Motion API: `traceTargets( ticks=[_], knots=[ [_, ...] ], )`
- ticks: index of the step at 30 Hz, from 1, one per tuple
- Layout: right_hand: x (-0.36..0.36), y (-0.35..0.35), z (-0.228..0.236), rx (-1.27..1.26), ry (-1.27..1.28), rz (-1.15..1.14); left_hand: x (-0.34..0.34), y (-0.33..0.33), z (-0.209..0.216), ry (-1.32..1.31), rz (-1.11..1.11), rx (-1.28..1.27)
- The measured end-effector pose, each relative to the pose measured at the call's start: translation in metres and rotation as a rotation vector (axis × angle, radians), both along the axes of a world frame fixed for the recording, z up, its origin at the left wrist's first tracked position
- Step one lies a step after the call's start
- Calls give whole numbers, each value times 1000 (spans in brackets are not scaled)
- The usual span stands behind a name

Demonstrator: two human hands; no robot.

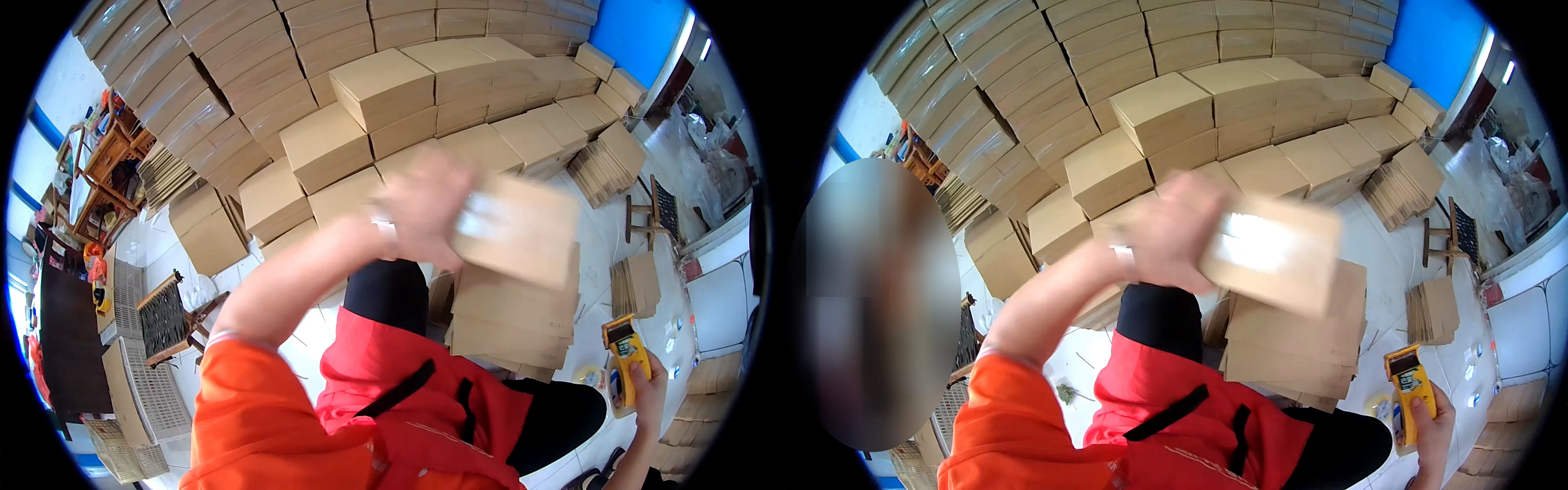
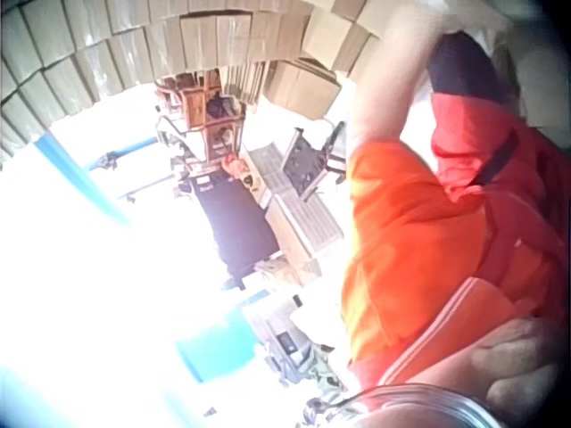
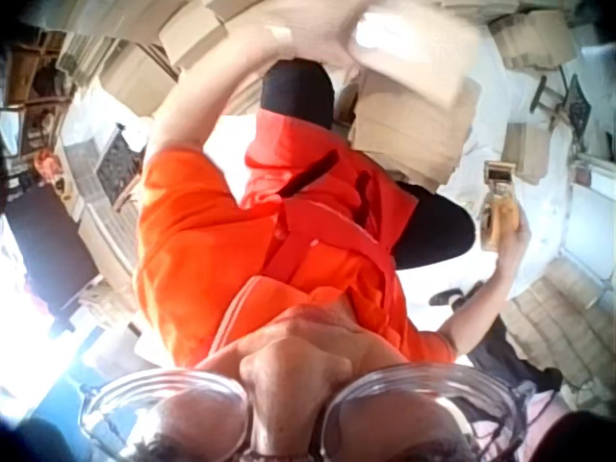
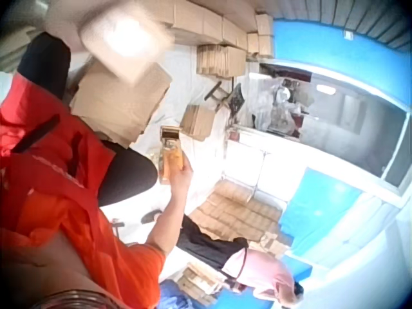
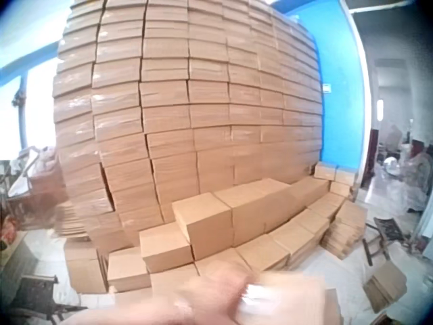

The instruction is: The person assembles flat cardboard boxes by folding the flaps and sealing them with a handheld tape dispenser. The person repeatedly picks up flat boxes, folds them into shape, applies tape to the seams, and stacks the finished boxes nearby.

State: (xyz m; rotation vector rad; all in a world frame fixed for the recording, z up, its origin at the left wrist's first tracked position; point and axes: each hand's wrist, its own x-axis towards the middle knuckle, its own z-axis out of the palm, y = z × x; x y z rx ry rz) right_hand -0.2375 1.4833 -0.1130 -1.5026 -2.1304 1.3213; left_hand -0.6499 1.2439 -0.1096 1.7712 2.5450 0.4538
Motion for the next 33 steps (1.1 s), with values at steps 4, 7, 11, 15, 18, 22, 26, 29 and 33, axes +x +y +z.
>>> traceTargets(
  ticks=[4,7,11,15,18,22,26,29,33],
  knots=[
    [-20,-8,12,74,11,-17,-68,-96,17,360,719,254],
    [-32,8,-6,86,68,57,-135,-131,-22,504,925,272],
    [-78,-1,-13,-18,85,104,-211,-152,-110,523,869,252],
    [-81,-16,-14,-25,68,84,-220,-129,-136,463,900,244],
    [-65,-18,-18,-15,84,69,-203,-111,-109,541,998,-108],
    [-54,-14,-37,41,76,14,-157,-63,-89,706,700,161],
    [-45,-20,-38,-248,316,-167,-57,50,-128,29,57,107],
    [-28,-22,-49,-450,595,-210,-7,119,-177,26,-78,-171],
    [-2,-41,-35,-583,858,-230,15,175,-179,-26,40,-497]
  ],
)
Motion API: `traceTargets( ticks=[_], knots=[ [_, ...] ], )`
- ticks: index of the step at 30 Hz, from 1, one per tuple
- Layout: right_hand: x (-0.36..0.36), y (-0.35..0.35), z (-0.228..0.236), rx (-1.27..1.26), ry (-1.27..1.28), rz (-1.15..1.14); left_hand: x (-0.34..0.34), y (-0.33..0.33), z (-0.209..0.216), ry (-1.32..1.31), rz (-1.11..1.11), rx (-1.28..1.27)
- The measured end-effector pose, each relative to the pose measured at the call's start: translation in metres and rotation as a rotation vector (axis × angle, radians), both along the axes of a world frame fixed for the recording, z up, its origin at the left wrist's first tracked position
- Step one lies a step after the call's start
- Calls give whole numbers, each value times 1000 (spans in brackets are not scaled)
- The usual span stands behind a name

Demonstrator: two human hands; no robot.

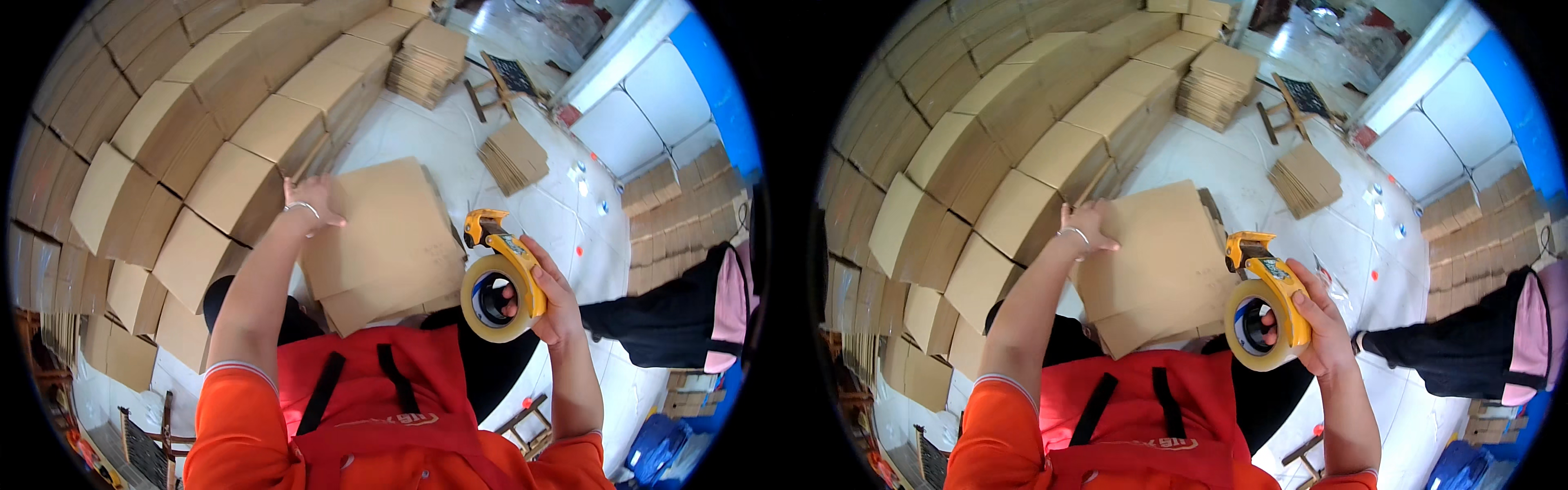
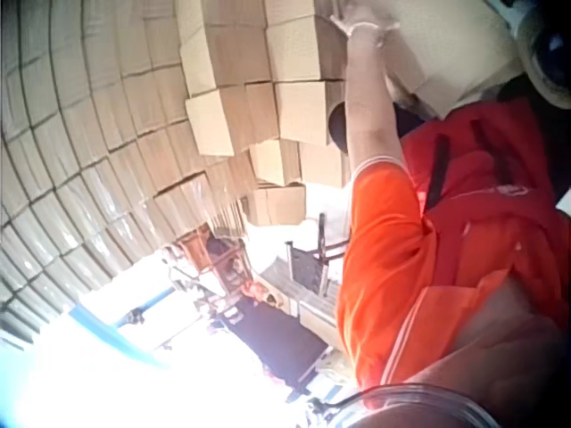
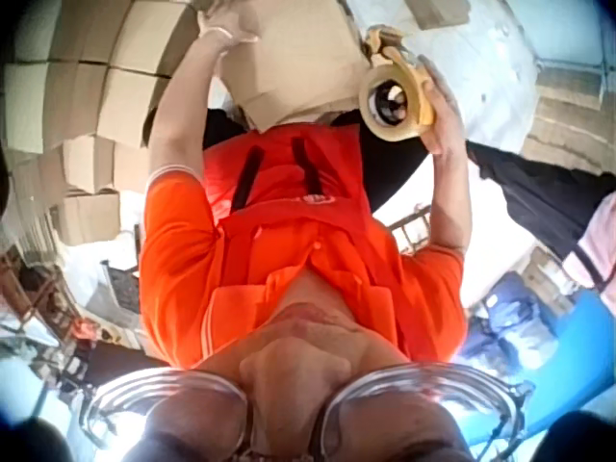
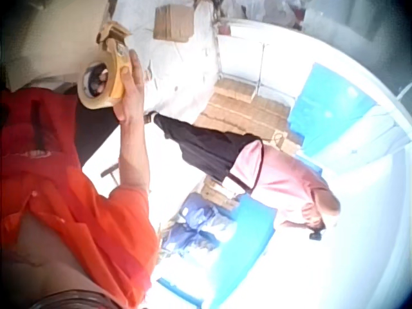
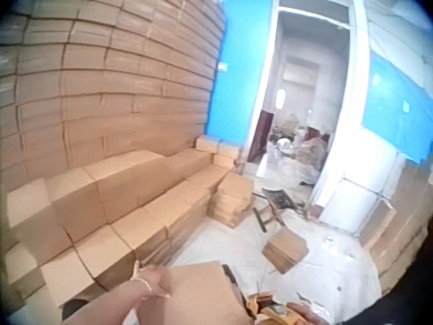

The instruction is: The person assembles flat cardboard boxes by folding the flaps and sealing them with a handheld tape dispenser. The person repeatedly picks up flat boxes, folds them into shape, applies tape to the seams, and stacks the finished boxes nearby.

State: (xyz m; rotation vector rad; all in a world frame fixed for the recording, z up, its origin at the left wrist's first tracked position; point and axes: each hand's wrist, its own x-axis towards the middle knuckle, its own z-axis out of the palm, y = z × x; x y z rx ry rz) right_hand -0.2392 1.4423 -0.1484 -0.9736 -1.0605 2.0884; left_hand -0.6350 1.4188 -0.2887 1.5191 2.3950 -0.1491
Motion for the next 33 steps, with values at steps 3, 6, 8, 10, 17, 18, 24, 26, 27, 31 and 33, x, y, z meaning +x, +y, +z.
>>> traceTargets(
  ticks=[3,6,8,10,17,18,24,26,27,31,33],
  knots=[
    [27,-7,-3,-18,67,-14,-5,14,13,68,19,-86],
    [45,-5,-8,77,-103,-42,-3,1,61,-220,-94,73],
    [39,3,-19,164,-306,-108,9,-17,110,-481,-189,142],
    [25,15,-25,188,-372,-91,46,-53,158,-544,-374,258],
    [-38,29,-42,333,-433,-55,141,-116,157,-236,-688,372],
    [-41,32,-45,334,-427,-41,137,-114,154,-272,-664,370],
    [-46,38,-61,386,-331,37,112,-144,130,-1035,-189,203],
    [-42,41,-60,382,-353,82,109,-148,141,-877,-189,162],
    [-39,42,-60,377,-365,100,108,-149,147,-801,-183,138],
    [-33,40,-42,457,-389,250,100,-153,156,-224,-393,391],
    [-26,34,-39,562,-367,289,89,-140,148,-118,-250,473]
  ],
)
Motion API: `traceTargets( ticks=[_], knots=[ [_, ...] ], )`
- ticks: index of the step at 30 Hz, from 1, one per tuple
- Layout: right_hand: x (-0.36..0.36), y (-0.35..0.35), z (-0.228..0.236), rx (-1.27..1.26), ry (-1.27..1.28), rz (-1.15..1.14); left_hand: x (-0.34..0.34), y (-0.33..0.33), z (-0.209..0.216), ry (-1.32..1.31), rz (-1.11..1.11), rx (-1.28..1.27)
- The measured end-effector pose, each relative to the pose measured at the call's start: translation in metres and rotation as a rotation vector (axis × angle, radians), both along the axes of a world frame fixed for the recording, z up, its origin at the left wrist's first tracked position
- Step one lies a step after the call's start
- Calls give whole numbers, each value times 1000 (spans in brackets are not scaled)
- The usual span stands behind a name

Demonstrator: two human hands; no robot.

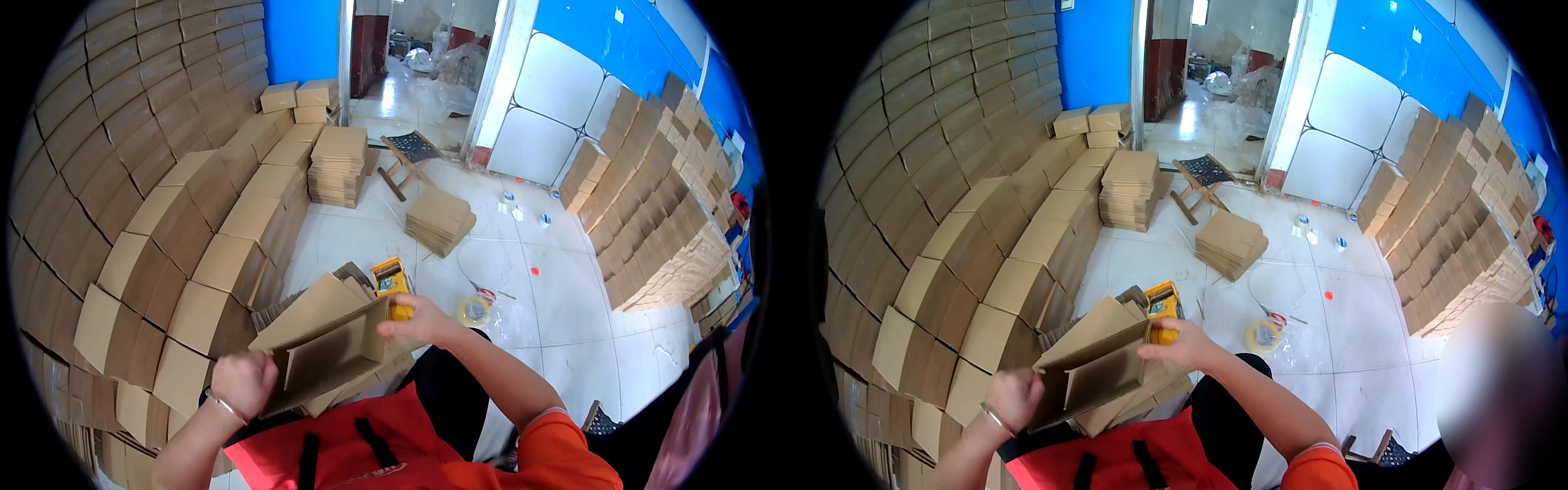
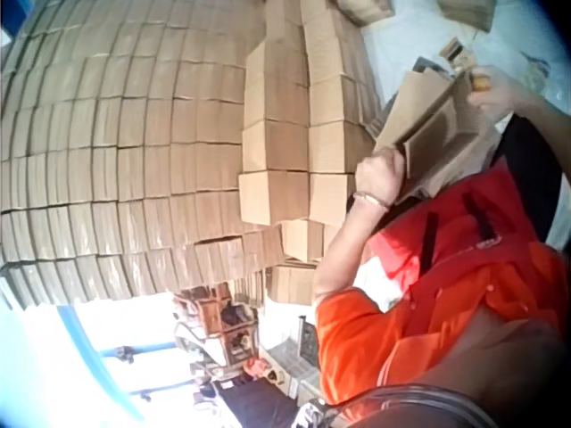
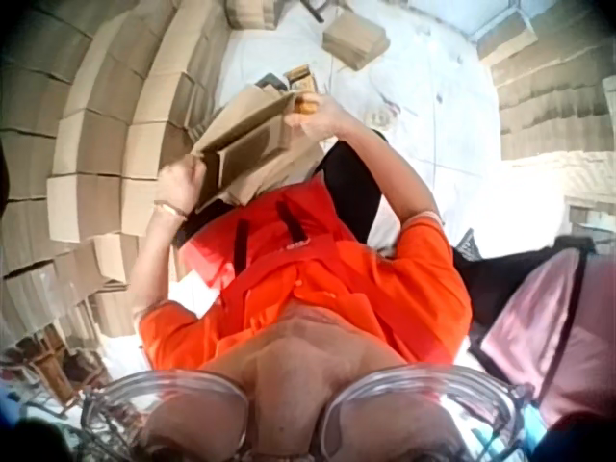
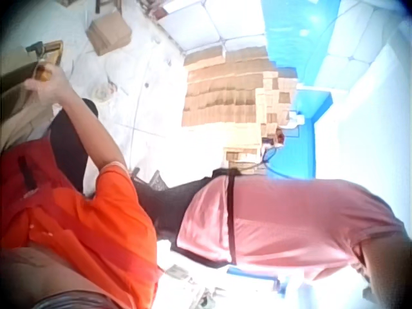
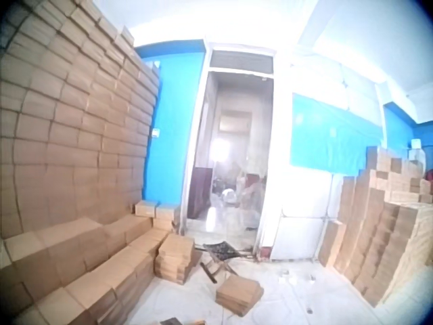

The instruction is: The person assembles flat cardboard boxes by folding the flaps and sealing them with a handheld tape dispenser. The person repeatedly picks up flat boxes, folds them into shape, applies tape to the seams, and stacks the finished boxes nearby.

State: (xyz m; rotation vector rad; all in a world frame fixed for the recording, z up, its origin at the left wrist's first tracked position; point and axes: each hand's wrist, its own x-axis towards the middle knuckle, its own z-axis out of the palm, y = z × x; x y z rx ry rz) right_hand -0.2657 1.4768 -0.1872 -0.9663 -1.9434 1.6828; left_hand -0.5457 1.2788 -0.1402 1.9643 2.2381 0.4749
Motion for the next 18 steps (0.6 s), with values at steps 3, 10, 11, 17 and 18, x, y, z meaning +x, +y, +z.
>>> traceTargets(
  ticks=[3,10,11,17,18],
  knots=[
    [-10,-13,20,138,-163,42,-7,32,-9,97,102,-41],
    [-38,-22,14,345,-571,-68,5,40,5,-97,-188,-378],
    [-34,-20,5,298,-538,-90,7,36,0,-62,-175,-241],
    [-36,-19,-45,126,-34,-191,21,29,-15,20,81,298],
    [-40,-23,-35,206,-135,-174,17,28,-27,96,134,331]
  ],
)
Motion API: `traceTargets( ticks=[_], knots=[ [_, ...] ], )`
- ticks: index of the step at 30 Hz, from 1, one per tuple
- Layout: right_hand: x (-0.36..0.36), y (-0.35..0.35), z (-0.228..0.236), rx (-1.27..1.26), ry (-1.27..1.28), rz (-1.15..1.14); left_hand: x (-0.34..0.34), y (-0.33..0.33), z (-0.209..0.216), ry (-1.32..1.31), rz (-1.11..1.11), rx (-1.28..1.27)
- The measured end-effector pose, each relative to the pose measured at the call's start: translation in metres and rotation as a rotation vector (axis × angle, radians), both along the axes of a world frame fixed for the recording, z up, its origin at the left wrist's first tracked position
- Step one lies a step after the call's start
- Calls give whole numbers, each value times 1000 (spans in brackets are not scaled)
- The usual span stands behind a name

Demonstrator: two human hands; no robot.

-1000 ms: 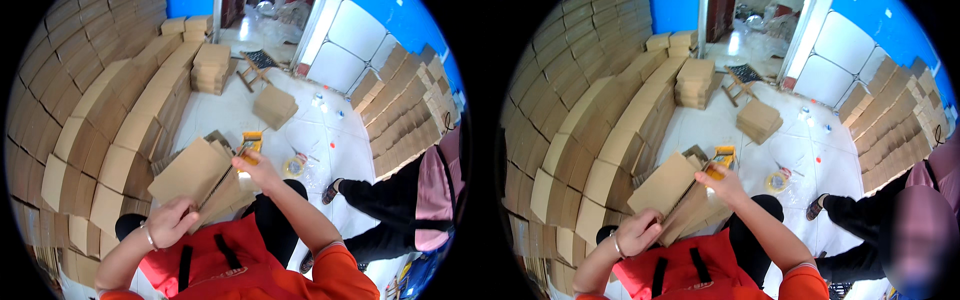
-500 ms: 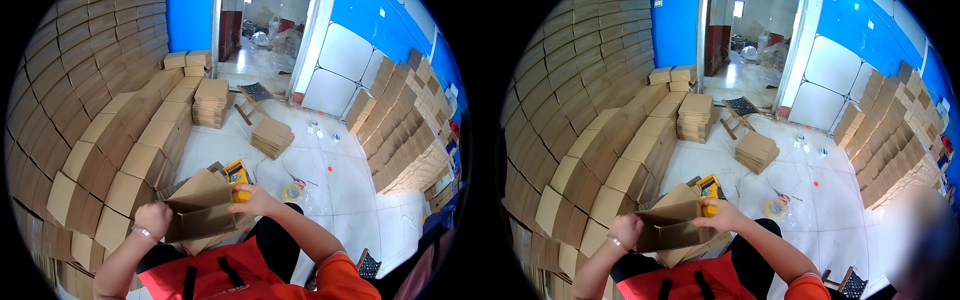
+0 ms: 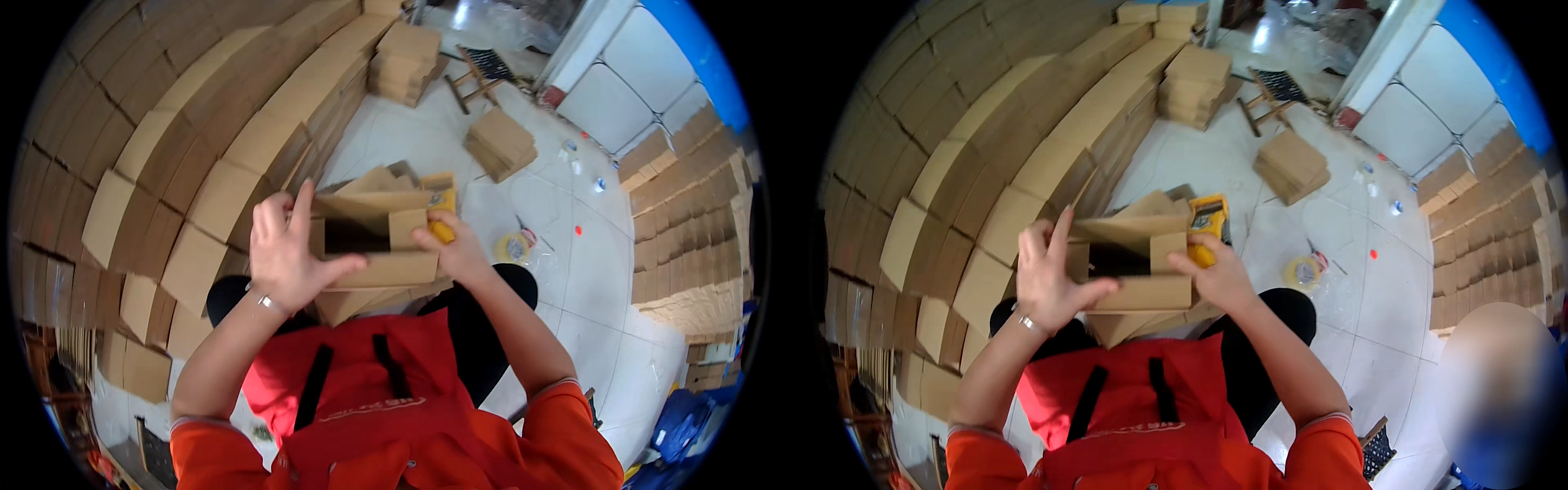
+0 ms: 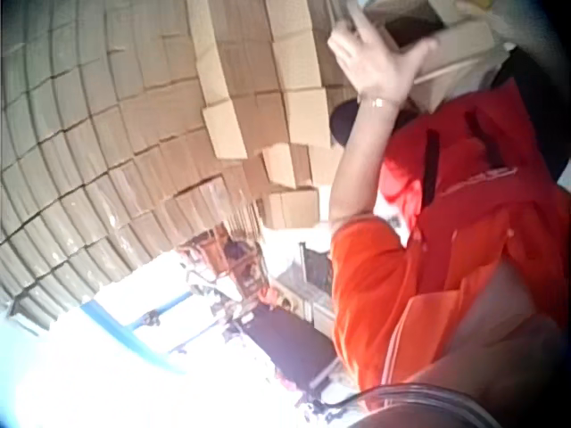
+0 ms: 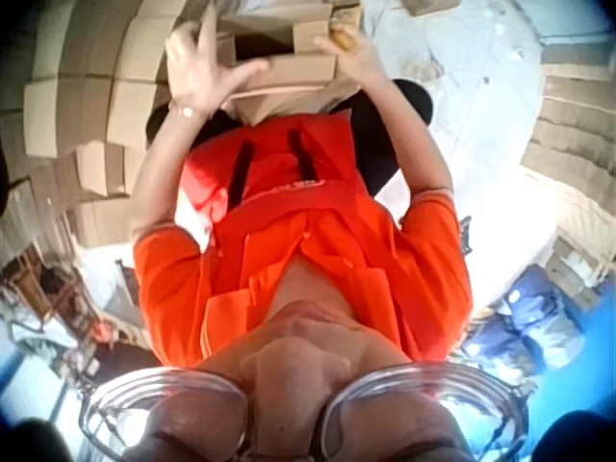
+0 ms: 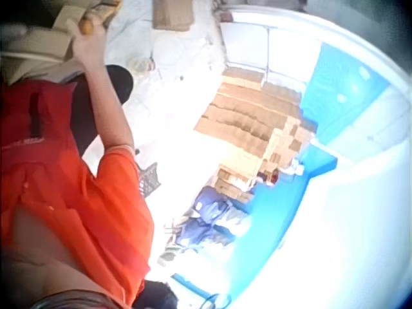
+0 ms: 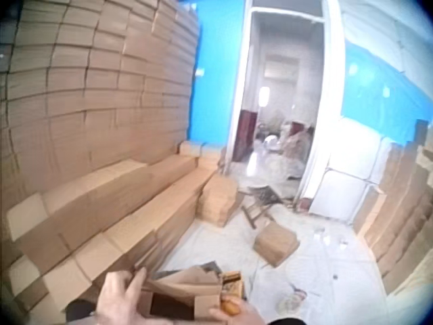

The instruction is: The person assembles flat cardboard boxes by folding the flaps and sealing them with a handheld tape dispenser. The person repeatedly picks up flat boxes, folds them into shape, applies tape to the seams, and stacks the finished boxes nearby.

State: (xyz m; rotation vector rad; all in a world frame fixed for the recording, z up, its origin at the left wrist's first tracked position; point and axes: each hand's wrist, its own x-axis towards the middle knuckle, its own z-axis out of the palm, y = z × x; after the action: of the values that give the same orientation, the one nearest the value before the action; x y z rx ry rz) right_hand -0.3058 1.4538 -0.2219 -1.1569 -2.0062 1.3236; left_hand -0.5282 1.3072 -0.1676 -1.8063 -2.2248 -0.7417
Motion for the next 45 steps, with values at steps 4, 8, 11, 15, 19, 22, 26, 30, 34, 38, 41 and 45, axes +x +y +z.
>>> traceTargets(
  ticks=[4,8,11,15,19,22,26,30,34,38,41,45],
  knots=[
    [6,1,-8,-267,261,-46,-5,1,-28,88,18,292],
    [2,-5,13,-329,167,-35,-17,-6,-35,161,-195,327],
    [-4,-7,15,-286,114,-52,-10,2,-32,-130,-54,188],
    [12,9,24,-207,145,-175,-14,6,-33,-200,-183,-40],
    [29,-2,101,5,172,-150,-12,7,-36,-68,-160,-146],
    [27,-5,152,-174,373,226,-12,1,-35,-58,-140,-192],
    [8,12,141,-384,128,505,-16,7,-42,-88,-180,-179],
    [13,32,120,-407,210,549,-21,-1,-26,-411,-182,71],
    [20,33,113,-353,249,589,-16,-6,17,-1854,-135,77],
    [20,30,115,-327,225,576,6,6,14,-2164,-54,-169],
    [14,26,130,-307,117,621,1,5,8,-1970,-52,-170],
    [-22,19,143,-126,-62,708,-28,-8,13,-1783,85,-192]
  ],
)
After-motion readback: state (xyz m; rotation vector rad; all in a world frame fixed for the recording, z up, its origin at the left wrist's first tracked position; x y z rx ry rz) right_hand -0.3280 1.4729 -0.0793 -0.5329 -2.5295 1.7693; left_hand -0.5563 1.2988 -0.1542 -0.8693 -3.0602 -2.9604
